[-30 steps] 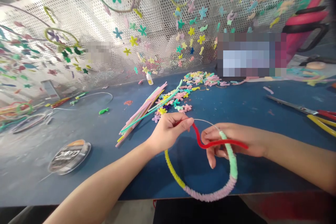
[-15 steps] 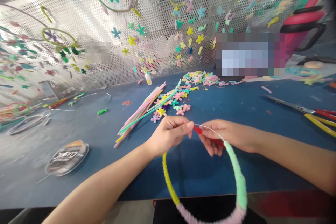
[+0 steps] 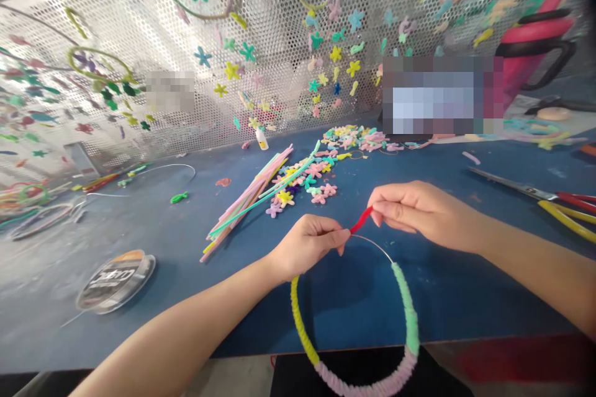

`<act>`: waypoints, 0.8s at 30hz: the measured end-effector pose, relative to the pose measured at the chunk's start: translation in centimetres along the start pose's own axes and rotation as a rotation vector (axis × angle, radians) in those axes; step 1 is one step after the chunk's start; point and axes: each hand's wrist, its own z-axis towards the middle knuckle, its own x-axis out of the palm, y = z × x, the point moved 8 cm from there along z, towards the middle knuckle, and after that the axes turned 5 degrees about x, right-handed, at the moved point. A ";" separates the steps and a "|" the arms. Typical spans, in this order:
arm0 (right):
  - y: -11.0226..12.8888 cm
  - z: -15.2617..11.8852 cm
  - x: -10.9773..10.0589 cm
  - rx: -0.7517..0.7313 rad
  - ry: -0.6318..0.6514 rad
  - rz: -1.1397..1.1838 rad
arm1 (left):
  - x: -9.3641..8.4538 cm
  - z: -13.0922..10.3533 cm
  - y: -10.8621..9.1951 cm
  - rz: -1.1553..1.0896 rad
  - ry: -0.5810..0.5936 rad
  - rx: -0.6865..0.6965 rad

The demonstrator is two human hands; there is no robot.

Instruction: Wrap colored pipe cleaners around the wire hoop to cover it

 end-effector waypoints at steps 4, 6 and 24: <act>2.1 -1.5 1.6 -0.151 -0.017 -0.353 | -0.8 0.5 0.1 0.043 -0.078 0.026; 2.6 -2.1 2.9 -0.279 -0.037 -0.553 | -1.1 0.6 0.2 0.065 -0.109 0.035; 2.1 -3.8 6.9 -0.445 -0.141 -1.031 | -1.1 0.6 -0.3 0.322 -0.147 0.135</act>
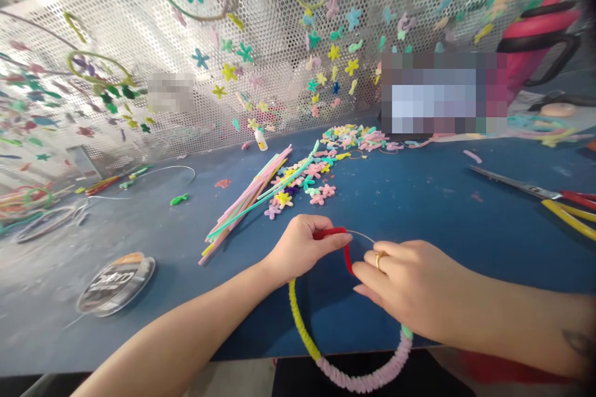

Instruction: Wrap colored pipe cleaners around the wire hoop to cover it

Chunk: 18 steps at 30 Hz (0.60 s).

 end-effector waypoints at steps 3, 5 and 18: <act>-2.4 0.5 -1.3 0.135 0.137 0.396 | 0.0 0.0 0.1 0.020 0.008 -0.002; -4.7 0.9 -1.4 0.249 0.201 0.742 | 0.0 0.0 0.0 0.010 0.006 -0.006; -3.9 1.8 5.1 0.362 0.600 1.331 | -0.8 -0.4 -1.5 -0.038 -0.054 0.077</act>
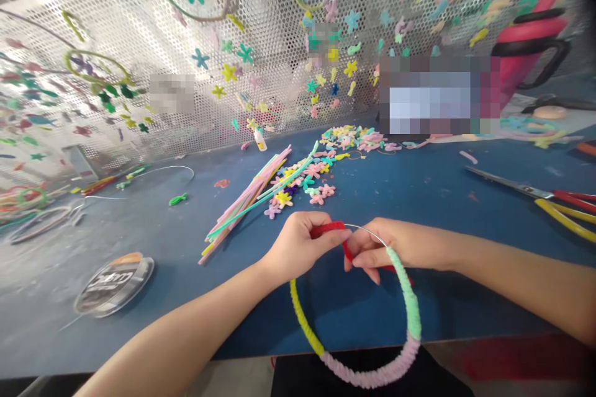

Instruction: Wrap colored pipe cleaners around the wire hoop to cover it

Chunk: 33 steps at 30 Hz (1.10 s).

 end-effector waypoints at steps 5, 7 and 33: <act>-0.6 -0.2 -2.5 0.014 -0.145 -0.006 | -0.2 0.0 -0.7 -0.011 0.007 0.049; -1.0 -0.3 -4.0 0.036 -0.209 0.017 | 0.1 -0.1 -0.9 -0.048 0.052 0.042; 3.6 -3.3 2.8 -0.342 -0.737 -1.353 | 0.7 0.0 -1.1 0.221 0.132 0.085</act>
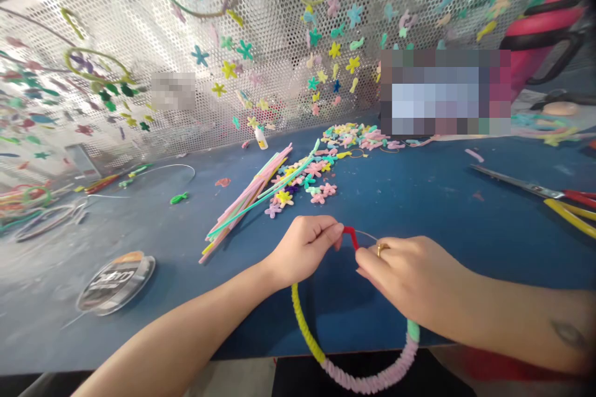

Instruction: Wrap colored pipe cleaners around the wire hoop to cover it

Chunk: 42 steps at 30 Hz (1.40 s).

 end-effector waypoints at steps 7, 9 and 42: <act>2.5 -1.1 0.0 -0.124 -0.063 -0.235 | 0.1 -0.1 0.0 0.092 -0.011 -0.074; 2.8 -1.3 0.1 -0.152 -0.028 -0.208 | 0.2 -0.2 -0.1 0.159 -0.017 -0.068; -8.5 1.6 0.6 0.458 0.482 0.859 | 0.4 -0.6 -0.8 0.067 0.041 -0.018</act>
